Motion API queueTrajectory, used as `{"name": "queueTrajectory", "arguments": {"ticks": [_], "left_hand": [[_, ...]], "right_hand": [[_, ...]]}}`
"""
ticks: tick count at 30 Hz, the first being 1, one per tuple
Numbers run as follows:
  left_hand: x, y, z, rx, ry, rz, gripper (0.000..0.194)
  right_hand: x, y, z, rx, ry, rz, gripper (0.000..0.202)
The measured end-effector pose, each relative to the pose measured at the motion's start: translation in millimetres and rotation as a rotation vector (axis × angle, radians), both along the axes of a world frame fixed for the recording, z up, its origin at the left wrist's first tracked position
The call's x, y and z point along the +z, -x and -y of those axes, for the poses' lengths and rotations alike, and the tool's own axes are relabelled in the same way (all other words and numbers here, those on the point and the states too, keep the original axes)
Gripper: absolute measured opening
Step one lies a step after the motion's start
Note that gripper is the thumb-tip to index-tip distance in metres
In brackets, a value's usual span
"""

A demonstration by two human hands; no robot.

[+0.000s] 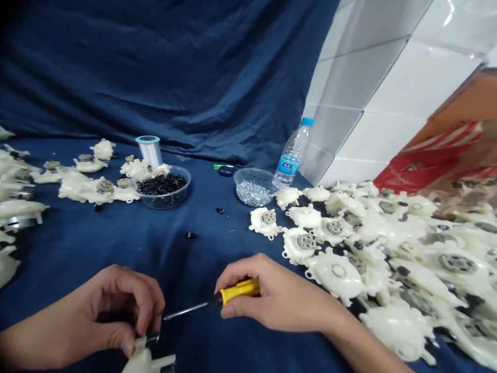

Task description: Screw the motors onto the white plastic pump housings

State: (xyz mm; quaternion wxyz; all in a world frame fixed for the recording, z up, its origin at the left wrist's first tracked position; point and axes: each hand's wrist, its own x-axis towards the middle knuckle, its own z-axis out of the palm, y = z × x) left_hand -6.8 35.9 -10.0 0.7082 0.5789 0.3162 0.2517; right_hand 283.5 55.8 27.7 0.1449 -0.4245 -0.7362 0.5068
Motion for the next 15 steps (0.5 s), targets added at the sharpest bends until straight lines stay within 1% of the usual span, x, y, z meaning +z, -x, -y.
{"name": "queueTrajectory", "arguments": {"ticks": [2,4,7,10,12,15], "left_hand": [[-3.3,1,1,-0.001,-0.005,-0.012,0.013],[-7.7,2,2,0.032,0.001,-0.004,0.011],[-13.6,4,3,0.048,0.017,0.022,0.01],[-15.3,5,0,0.009,0.022,0.018,0.007],[-13.6,5,-3,-0.003,-0.012,0.018,0.005],[-7.6,4,-5,-0.02,-0.075,-0.013,0.005]], "right_hand": [[-2.1,-1,8,-0.026,-0.114,0.043,0.013],[-6.2,-1,16,-0.023,-0.193,0.071,0.011],[-15.5,0,20,0.047,-0.295,0.069,0.013],[-25.6,-1,19,0.095,-0.419,0.012,0.011],[-30.5,-1,19,0.073,-0.445,-0.013,0.01],[-32.9,-1,23,0.003,-0.402,-0.012,0.01]]}}
